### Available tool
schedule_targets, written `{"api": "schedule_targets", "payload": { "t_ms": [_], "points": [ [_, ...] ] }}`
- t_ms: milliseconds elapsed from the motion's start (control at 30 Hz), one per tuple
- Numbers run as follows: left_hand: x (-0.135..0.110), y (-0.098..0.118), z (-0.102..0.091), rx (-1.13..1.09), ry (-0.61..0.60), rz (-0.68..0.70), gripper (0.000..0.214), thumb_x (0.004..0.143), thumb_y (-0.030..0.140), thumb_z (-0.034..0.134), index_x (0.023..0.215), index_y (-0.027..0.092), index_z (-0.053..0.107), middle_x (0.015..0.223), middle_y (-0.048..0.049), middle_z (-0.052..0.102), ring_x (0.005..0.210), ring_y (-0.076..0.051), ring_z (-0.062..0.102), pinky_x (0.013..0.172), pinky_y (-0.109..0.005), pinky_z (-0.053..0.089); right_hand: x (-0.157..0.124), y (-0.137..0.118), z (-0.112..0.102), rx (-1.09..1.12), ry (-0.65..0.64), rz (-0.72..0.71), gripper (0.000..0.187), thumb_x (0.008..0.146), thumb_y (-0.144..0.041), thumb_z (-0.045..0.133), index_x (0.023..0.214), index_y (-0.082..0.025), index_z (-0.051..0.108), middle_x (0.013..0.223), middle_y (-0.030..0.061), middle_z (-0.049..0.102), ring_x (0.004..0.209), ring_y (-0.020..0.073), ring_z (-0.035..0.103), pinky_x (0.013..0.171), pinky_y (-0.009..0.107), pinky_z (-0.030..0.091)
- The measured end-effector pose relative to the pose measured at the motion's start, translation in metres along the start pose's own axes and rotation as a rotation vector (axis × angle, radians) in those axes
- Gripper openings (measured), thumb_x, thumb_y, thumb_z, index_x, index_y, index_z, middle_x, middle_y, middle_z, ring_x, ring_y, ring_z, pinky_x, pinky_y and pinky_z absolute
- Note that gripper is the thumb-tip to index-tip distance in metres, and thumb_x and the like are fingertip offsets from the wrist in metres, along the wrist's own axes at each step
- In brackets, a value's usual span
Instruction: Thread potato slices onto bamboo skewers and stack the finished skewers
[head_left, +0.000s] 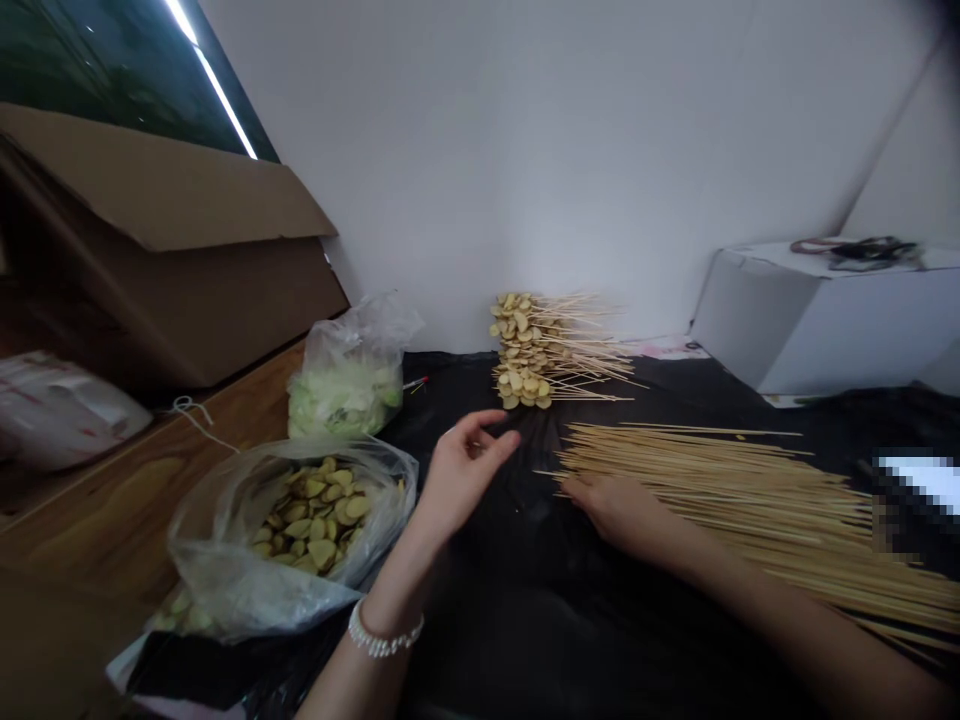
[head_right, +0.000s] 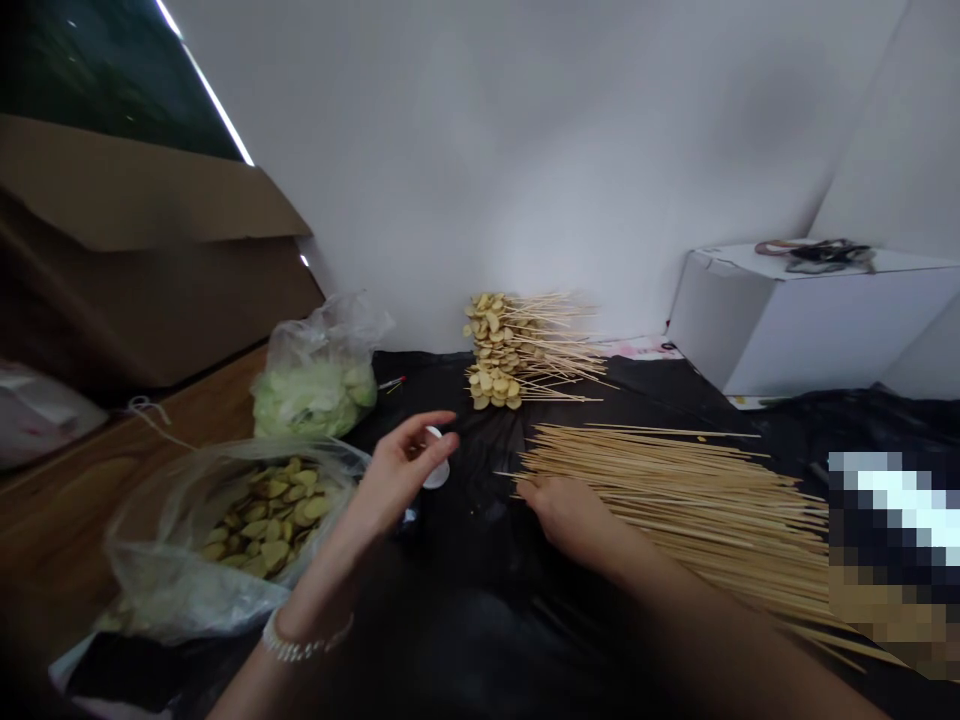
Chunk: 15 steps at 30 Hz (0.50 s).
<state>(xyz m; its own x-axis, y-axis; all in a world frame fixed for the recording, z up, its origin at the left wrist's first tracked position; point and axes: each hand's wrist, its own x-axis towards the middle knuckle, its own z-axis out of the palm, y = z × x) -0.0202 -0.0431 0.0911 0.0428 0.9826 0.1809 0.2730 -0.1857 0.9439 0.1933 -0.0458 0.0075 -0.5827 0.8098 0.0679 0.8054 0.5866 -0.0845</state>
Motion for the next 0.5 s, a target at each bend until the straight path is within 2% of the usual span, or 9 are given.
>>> {"api": "schedule_targets", "payload": {
  "t_ms": [33,100,133,167,200,233,300,400,500],
  "points": [
    [0.001,0.000,-0.008,0.155,0.153,0.080,0.052,0.068,0.047,0.072,0.112,0.020,0.065,0.066,0.0006,0.052,0.058,-0.012,0.044,0.053,-0.022,0.030,0.000,0.000,-0.001,-0.004,-0.005,0.002,0.031,0.086,-0.008,0.038,0.107,-0.016,0.060,0.093,0.0103,0.069,0.079,0.0202,0.065,0.063,0.028,0.038],
    [0.004,-0.007,-0.024,0.419,0.395,0.148,0.061,0.064,0.048,0.075,0.118,0.023,0.062,0.075,-0.0028,0.055,0.071,-0.018,0.051,0.060,-0.024,0.033,-0.001,-0.001,-0.002,-0.016,-0.018,0.010,0.032,0.086,-0.008,0.039,0.109,-0.016,0.059,0.092,0.0104,0.069,0.077,0.0200,0.065,0.061,0.027,0.037],
    [0.006,-0.013,-0.030,0.524,0.462,0.137,0.061,0.064,0.050,0.074,0.118,0.022,0.062,0.079,-0.0048,0.057,0.076,-0.021,0.053,0.063,-0.026,0.034,-0.001,-0.001,-0.002,-0.019,-0.022,0.012,0.032,0.086,-0.008,0.039,0.110,-0.017,0.059,0.090,0.0102,0.069,0.075,0.0199,0.065,0.060,0.027,0.037],
    [0.007,-0.021,-0.034,0.624,0.478,0.102,0.056,0.067,0.050,0.071,0.115,0.022,0.064,0.082,-0.0065,0.059,0.078,-0.022,0.055,0.065,-0.027,0.035,-0.001,-0.001,-0.002,-0.019,-0.019,0.015,0.032,0.086,-0.009,0.039,0.110,-0.017,0.059,0.088,0.0099,0.069,0.074,0.0197,0.065,0.059,0.027,0.036],
    [0.008,-0.029,-0.037,0.725,0.441,0.047,0.047,0.072,0.050,0.067,0.108,0.021,0.067,0.082,-0.0078,0.060,0.079,-0.023,0.056,0.066,-0.028,0.036,-0.001,-0.001,-0.002,-0.019,-0.013,0.017,0.031,0.087,-0.009,0.039,0.109,-0.017,0.059,0.086,0.0095,0.069,0.073,0.0196,0.065,0.058,0.027,0.035],
    [0.009,-0.037,-0.039,0.812,0.346,-0.015,0.036,0.077,0.046,0.062,0.100,0.020,0.070,0.081,-0.0082,0.062,0.078,-0.023,0.057,0.067,-0.028,0.037,-0.002,-0.002,-0.002,-0.019,-0.004,0.018,0.030,0.087,-0.010,0.039,0.108,-0.017,0.059,0.085,0.0093,0.069,0.072,0.0195,0.065,0.057,0.027,0.035],
    [0.010,-0.051,-0.040,0.886,0.225,-0.024,0.024,0.083,0.037,0.055,0.094,0.021,0.070,0.085,-0.0074,0.065,0.080,-0.021,0.059,0.069,-0.028,0.037,-0.002,-0.001,-0.001,-0.018,0.010,0.018,0.028,0.089,-0.012,0.038,0.105,-0.017,0.060,0.085,0.0091,0.069,0.072,0.0195,0.065,0.057,0.027,0.035],
    [0.010,-0.060,-0.038,0.908,0.185,0.006,0.024,0.084,0.033,0.052,0.094,0.023,0.071,0.090,-0.0057,0.067,0.081,-0.019,0.060,0.070,-0.027,0.038,-0.002,0.000,0.001,-0.021,0.011,0.023,0.027,0.089,-0.012,0.038,0.104,-0.017,0.060,0.086,0.0090,0.069,0.071,0.0199,0.065,0.056,0.027,0.034],
    [0.013,-0.059,-0.039,0.834,0.166,0.016,0.028,0.083,0.039,0.053,0.097,0.022,0.071,0.088,-0.0059,0.067,0.080,-0.019,0.060,0.071,-0.028,0.040,-0.001,0.001,0.002,-0.016,-0.016,0.024,0.030,0.087,-0.010,0.038,0.108,-0.017,0.059,0.088,0.0092,0.069,0.072,0.0199,0.065,0.057,0.028,0.035]
  ]
}}
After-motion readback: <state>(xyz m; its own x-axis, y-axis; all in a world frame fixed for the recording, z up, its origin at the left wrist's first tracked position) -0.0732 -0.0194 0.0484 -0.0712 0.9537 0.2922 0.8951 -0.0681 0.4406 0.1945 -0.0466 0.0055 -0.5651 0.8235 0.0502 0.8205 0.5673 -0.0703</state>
